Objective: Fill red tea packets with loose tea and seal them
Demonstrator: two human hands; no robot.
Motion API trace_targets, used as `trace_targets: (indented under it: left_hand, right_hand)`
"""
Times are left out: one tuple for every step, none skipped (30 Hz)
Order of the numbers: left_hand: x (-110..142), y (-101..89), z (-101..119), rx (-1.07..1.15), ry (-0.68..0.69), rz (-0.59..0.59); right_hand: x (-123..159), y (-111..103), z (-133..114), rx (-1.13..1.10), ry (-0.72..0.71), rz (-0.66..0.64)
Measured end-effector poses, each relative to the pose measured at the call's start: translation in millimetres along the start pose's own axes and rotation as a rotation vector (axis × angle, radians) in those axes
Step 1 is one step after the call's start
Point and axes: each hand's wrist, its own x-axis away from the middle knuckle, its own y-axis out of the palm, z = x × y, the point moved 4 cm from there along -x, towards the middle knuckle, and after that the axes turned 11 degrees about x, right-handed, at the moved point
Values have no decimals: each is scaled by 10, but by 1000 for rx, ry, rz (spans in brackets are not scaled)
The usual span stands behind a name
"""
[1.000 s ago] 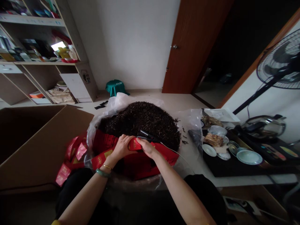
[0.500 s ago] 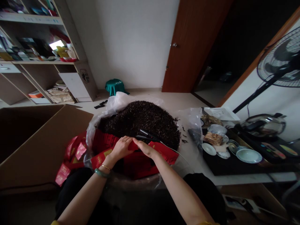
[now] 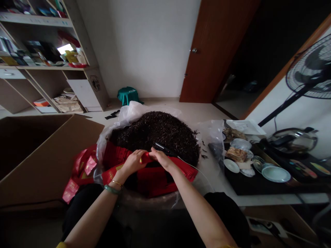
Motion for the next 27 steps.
trace_targets:
  left_hand:
    - [-6, -13, -10, 4, -11, 15]
    - [-12, -28, -19, 11, -21, 31]
    - [-19, -43, -28, 17, -29, 45]
    - [-25, -57, -36, 23, -36, 57]
    - [-31, -69, -46, 27, -41, 67]
    - [-36, -80, -55, 28, -46, 76]
    - [-40, -89, -64, 27, -50, 84]
    - [-42, -97, -72, 25, -53, 92]
    - [-42, -106, -79, 23, -55, 101]
    - [-42, -115, -85, 22, -56, 110]
    - [-42, -124, -87, 22, -57, 120]
    - [-42, -132, -88, 23, -59, 128]
    - [-43, -140, -87, 24, -61, 134]
    - [-45, -145, -85, 26, -65, 136]
    - [-48, -148, -81, 28, -68, 134]
    - [-52, -149, -77, 27, -72, 129]
    - [-56, -147, -75, 26, -76, 122]
    - [-61, -144, -73, 26, -79, 113]
    - [-64, -140, -71, 26, -80, 104]
    - [-67, -137, -71, 28, -79, 96]
    - [-67, -135, -71, 31, -77, 91]
    - [-67, -136, -71, 34, -74, 90]
    - [-66, -138, -71, 37, -71, 91]
    - [-64, -142, -70, 41, -69, 95]
    - [-63, -148, -68, 44, -69, 101]
    - [-63, -154, -66, 49, -70, 108]
    - [-65, -160, -63, 55, -72, 116]
  right_hand:
    - [-24, -72, 29, 34, 10, 45]
    - [-46, -140, 67, 84, 22, 77]
    - [-62, -198, 110, 192, 34, 103]
    - [-72, -239, 159, 316, 49, 116]
    - [-76, -256, 209, 418, 59, 109]
    - [-76, -250, 259, 503, 65, 87]
    - [-74, -228, 303, 559, 67, 59]
    - [-72, -199, 338, 596, 65, 36]
    - [-74, -170, 364, 641, 63, 18]
    - [-82, -148, 381, 688, 65, 3]
    - [-97, -137, 389, 736, 72, -8]
    - [-120, -137, 391, 785, 83, -17]
    - [-147, -148, 386, 834, 98, -24]
    - [-178, -164, 378, 885, 117, -30]
    - [-210, -179, 367, 934, 140, -36]
    - [-240, -186, 356, 983, 168, -45]
    - [-266, -178, 345, 1029, 197, -57]
    - [-289, -154, 333, 1071, 224, -70]
    - [-306, -111, 320, 1109, 245, -84]
    - [-319, -55, 306, 1144, 260, -97]
    - [-327, 11, 291, 1173, 266, -109]
    - [-330, 79, 277, 1198, 266, -119]
    - [-329, 144, 264, 1218, 260, -129]
    - [-324, 198, 254, 1235, 254, -137]
    - [-315, 239, 248, 1248, 250, -143]
    - [-304, 266, 245, 1260, 247, -147]
    - [-293, 282, 244, 1270, 243, -150]
